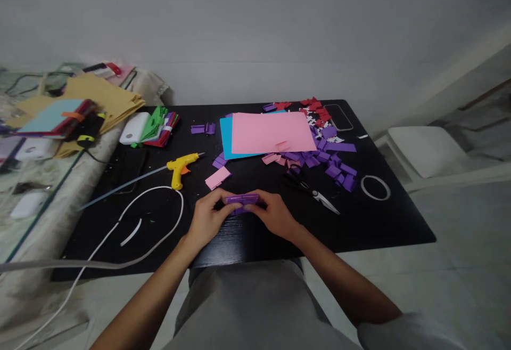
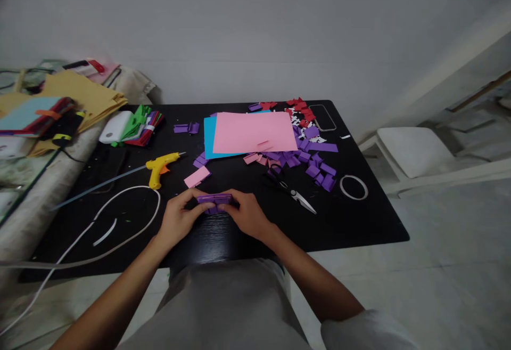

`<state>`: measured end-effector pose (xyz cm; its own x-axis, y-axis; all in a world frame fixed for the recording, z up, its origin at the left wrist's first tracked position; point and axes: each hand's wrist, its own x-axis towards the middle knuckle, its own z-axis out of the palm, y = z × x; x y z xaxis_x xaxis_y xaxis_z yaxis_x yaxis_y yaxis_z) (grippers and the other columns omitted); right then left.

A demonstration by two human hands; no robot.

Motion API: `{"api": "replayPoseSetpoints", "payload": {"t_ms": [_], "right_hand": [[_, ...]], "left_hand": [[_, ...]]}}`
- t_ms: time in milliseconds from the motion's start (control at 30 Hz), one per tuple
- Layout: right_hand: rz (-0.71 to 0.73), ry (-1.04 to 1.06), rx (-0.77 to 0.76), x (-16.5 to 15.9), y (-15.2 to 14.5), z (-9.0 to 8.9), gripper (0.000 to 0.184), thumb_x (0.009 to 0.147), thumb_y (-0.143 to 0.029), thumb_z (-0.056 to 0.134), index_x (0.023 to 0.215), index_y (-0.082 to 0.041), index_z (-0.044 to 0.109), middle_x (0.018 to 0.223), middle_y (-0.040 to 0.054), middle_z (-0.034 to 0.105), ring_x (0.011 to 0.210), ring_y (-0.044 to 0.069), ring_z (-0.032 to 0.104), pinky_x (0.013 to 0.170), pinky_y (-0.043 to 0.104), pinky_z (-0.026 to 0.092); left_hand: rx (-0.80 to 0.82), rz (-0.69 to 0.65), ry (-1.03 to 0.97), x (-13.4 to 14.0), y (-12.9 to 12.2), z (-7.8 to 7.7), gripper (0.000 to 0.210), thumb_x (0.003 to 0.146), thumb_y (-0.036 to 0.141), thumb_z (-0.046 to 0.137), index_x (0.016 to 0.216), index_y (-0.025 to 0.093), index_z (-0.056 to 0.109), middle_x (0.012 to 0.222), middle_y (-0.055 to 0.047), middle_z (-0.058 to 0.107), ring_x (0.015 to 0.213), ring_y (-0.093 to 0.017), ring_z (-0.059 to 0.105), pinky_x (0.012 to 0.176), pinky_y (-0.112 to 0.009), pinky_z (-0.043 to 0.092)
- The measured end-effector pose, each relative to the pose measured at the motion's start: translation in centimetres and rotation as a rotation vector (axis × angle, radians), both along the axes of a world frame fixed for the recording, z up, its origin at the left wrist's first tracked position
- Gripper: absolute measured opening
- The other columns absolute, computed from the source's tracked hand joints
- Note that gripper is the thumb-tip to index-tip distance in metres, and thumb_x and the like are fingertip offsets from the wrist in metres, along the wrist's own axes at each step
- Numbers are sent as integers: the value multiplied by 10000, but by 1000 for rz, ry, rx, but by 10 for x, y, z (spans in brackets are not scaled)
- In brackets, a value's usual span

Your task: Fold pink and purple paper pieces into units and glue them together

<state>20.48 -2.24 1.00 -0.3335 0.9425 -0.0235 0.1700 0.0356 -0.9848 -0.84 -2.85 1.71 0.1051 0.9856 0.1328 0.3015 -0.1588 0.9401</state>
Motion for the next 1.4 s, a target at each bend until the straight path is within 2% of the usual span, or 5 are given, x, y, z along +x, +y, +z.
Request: {"api": "replayPoseSetpoints", "payload": {"t_ms": [333, 667, 767, 1000, 1400], "right_hand": [[-126, -83, -73, 20, 48, 3, 320, 792, -189, 827, 1102, -148, 760, 1096, 106, 837, 971, 252, 807, 899, 413, 656], [-350, -502, 214, 49, 60, 7, 241, 847, -205, 769, 1087, -175, 769, 1056, 129, 814, 993, 300, 773, 977, 500, 598], [-365, -575, 283, 69, 82, 15, 144, 939, -251, 671, 1008, -177, 773, 981, 121, 821, 916, 291, 779, 941, 484, 608], [-136, -740, 428, 98, 144, 27, 503, 864, -137, 709, 1366, -166, 692, 1548, 168, 606, 1495, 338, 506, 1258, 524, 386], [75, -906, 441, 71, 115, 29, 218, 1010, -236, 599, 1147, -190, 763, 1126, 112, 802, 1040, 276, 745, 945, 376, 561]], "left_hand": [[-104, 11, 48, 27, 54, -11, 356, 873, 436, 760, 1069, 202, 577, 635, 80, 553, 528, -135, 575, 532, -253, 443], [61, 94, 448, 59, 73, -3, 259, 877, 225, 763, 1061, 171, 589, 1113, -138, 644, 904, -291, 661, 779, -407, 509], [108, 91, 493, 56, 68, 6, 208, 940, 289, 707, 1079, 175, 603, 1163, -141, 631, 863, -264, 641, 739, -379, 485], [177, -2, 432, 33, 39, 19, 251, 1031, 376, 577, 833, 221, 578, 675, 30, 543, 598, -150, 522, 608, -279, 388], [2, 141, 285, -25, -43, -10, 432, 1009, 438, 593, 658, 203, 503, 611, 37, 467, 568, -121, 457, 579, -251, 356]]}}
